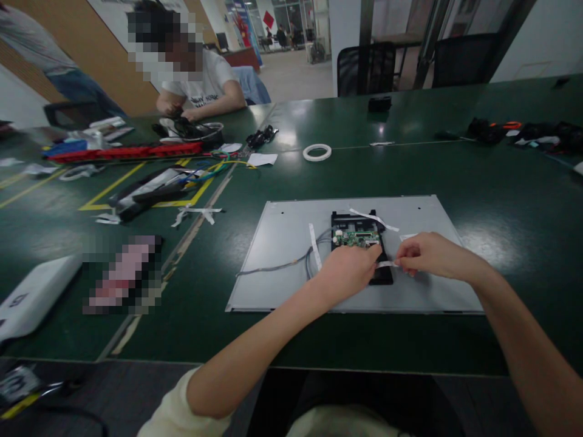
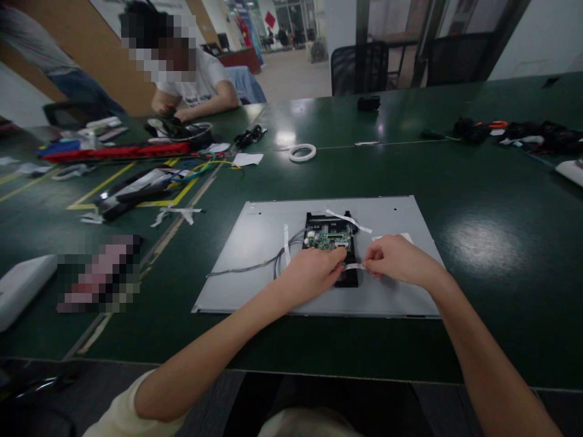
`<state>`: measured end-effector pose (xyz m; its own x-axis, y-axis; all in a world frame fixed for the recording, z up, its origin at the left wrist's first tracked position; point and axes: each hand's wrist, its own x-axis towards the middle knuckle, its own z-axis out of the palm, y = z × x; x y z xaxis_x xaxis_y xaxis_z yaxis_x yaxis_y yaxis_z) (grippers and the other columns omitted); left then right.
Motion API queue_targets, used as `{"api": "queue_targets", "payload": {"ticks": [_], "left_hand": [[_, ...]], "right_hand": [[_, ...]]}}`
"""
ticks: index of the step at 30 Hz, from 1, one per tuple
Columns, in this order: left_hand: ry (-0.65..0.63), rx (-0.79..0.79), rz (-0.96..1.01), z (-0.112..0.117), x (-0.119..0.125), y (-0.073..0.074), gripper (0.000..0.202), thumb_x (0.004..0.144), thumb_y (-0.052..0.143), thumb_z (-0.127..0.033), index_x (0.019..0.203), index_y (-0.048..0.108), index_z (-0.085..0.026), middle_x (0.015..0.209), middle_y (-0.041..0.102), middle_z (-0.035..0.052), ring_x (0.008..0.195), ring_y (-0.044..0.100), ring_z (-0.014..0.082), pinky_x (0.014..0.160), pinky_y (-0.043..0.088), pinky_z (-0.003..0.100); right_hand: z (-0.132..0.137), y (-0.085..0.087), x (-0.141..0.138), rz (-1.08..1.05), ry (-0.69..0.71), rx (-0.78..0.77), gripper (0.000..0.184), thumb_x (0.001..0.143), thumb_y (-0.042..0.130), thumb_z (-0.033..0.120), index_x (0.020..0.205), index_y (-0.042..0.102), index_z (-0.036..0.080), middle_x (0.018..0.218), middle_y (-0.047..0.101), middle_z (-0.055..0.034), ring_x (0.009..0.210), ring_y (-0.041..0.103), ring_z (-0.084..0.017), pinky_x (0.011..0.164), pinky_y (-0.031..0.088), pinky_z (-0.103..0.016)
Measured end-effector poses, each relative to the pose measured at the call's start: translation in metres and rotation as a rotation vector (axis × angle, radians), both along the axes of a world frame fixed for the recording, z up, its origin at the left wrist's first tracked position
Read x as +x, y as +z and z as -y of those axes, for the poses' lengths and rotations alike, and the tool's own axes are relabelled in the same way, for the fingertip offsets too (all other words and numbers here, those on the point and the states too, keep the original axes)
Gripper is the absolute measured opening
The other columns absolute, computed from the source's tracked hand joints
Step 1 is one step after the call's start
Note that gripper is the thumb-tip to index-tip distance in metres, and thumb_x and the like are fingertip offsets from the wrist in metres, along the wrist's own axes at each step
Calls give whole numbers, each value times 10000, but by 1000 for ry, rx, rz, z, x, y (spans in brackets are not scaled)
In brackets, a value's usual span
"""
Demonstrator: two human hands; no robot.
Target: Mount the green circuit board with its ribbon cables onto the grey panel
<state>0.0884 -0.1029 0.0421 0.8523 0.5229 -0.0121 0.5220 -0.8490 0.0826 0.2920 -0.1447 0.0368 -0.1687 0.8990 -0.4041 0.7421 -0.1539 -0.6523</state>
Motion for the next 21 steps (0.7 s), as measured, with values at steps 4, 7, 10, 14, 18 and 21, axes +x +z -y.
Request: {"api": "queue_targets", "payload": {"ticks": [4, 7, 10, 14, 18, 21], "left_hand": [[-22, 28, 8, 1, 1, -2, 215, 898, 353, -225, 988, 534, -152, 706, 632, 59, 629, 619, 203, 509, 386, 271], [-35, 29, 17, 2, 1, -2, 207, 893, 360, -213, 982, 537, -152, 700, 630, 57, 634, 621, 206, 512, 392, 275], [-39, 21, 11, 2, 1, -2, 204, 887, 375, -211, 976, 547, -145, 678, 619, 55, 630, 623, 199, 517, 393, 268], [-38, 31, 4, 2, 1, -2, 210, 885, 383, -209, 988, 555, -145, 677, 622, 54, 631, 625, 205, 517, 394, 269], [-33, 33, -7, 2, 0, -1, 231, 886, 385, -224, 1006, 567, -147, 683, 627, 63, 643, 628, 214, 524, 400, 274], [-23, 29, -11, 2, 0, 0, 238, 887, 380, -228, 991, 578, -145, 682, 629, 70, 641, 628, 214, 533, 405, 281]], "right_hand": [[-1, -1, -1, 26, -2, 4, 184, 765, 543, 324, 740, 665, 189, 639, 670, 4, 613, 629, -145, 608, 439, -256], [-1, -1, -1, 43, -5, 2, 192, 756, 565, 352, 737, 665, 189, 627, 668, -2, 595, 625, -147, 603, 441, -260], [-1, -2, -1, 31, 5, 1, 198, 762, 554, 350, 727, 661, 186, 621, 665, -9, 570, 616, -146, 587, 441, -261], [-1, -2, -1, 30, 24, 12, 194, 776, 527, 323, 749, 662, 186, 625, 661, -4, 579, 612, -139, 592, 434, -254], [1, 1, -3, 74, 21, 24, 208, 775, 515, 330, 726, 660, 188, 578, 634, 6, 548, 584, -132, 560, 402, -250], [1, 1, -4, 125, 23, 69, 244, 774, 518, 375, 685, 653, 193, 574, 620, 4, 537, 558, -129, 538, 374, -250]]}}
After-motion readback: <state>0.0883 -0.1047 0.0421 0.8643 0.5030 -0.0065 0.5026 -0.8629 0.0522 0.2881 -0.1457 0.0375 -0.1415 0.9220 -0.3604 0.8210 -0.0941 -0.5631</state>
